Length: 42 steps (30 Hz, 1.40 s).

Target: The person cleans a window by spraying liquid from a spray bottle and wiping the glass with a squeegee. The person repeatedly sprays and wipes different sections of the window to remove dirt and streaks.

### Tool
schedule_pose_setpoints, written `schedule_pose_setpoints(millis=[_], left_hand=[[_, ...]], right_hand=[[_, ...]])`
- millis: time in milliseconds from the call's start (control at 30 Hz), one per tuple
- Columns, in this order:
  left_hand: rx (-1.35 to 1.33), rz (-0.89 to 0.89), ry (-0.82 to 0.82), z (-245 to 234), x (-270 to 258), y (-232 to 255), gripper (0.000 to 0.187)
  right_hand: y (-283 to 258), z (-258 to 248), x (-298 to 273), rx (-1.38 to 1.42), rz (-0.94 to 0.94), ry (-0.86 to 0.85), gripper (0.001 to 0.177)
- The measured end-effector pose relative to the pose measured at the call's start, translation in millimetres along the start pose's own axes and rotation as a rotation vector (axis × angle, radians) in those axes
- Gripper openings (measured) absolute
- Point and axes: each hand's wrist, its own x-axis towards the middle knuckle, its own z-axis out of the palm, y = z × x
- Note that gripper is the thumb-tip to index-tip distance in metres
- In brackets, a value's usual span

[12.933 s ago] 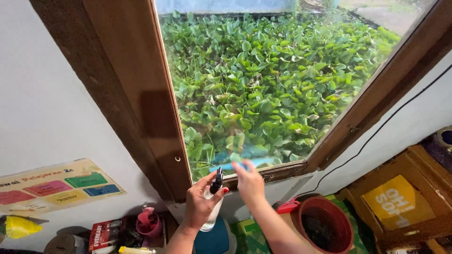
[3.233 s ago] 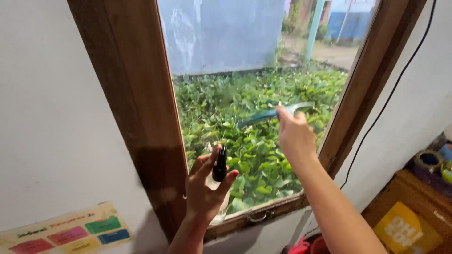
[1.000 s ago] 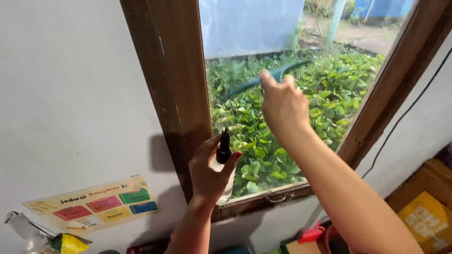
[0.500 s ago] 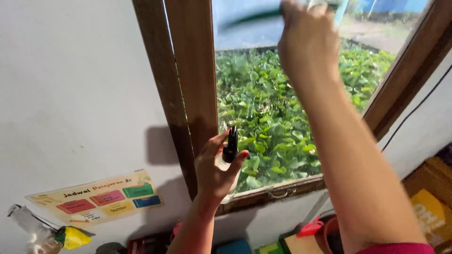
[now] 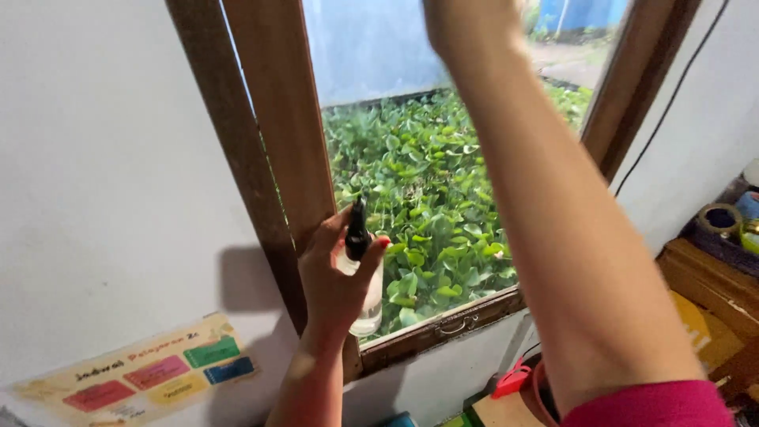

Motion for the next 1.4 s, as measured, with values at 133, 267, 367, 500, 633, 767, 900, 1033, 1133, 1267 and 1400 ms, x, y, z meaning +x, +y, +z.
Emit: schedule_pose_setpoints(millis=[133,267,367,500,633,767,900,1033,1133,1267,1400], left_hand=[[-0.003,0.123,0.016,0.4,31.5,2.2,0.042],[-0.112,0.042,0.002,-1.9,47.0,17.0,0.048],[-0.139,-0.042,-0.043,-4.3,54.7,21.7,0.043],[-0.156,-0.087,-0.132,-4.1,63.0,19.7,0.048],[-0.064,-0.150,-0.192,-3.8,65.2,16.7,0.038],[0.008,-0.108,-0.171,-7.2,63.5,-0.6,0.033],[-0.235,-0.207,-0.209,-10.6,71.1,-15.1,0.034],[-0.281,-0.100,-0.126,-8.1,97.9,-26.1,0.045],[-0.165,-0.029,-0.138,-14.2,120.6,-4.3,0.047],[-0.167,-0.074,-0.144,-16.4,136.3,-7.0,0.040],[-0.201,-0.042,-0.120,-13.4,133.7,-36.2,0.040]], right_hand=[[-49.5,-42.3,-73.0,0.179,0.166,-0.136,0.028],[-55.2,-43.1,-152.8,0.184,0.242,-0.324,0.040],[-38.8,-46.8,-143.0,0.257,0.256,-0.500,0.035],[9.5,-53.7,-66.5,0.416,0.257,-0.108,0.026],[26.8,-48.2,-42.9,0.374,0.290,-0.088,0.040],[-5.7,-58.6,-92.0,0.353,0.372,-0.245,0.040],[-3.5,-65.1,-92.6,0.394,0.302,-0.212,0.035],[17.3,-56.9,-17.0,0.365,-0.014,0.182,0.025],[7.6,-37.1,29.4,0.371,0.271,0.030,0.031],[-34.5,-64.6,-25.6,0.226,0.219,-0.066,0.048],[-48.4,-57.1,-121.7,0.168,0.214,-0.300,0.040]])
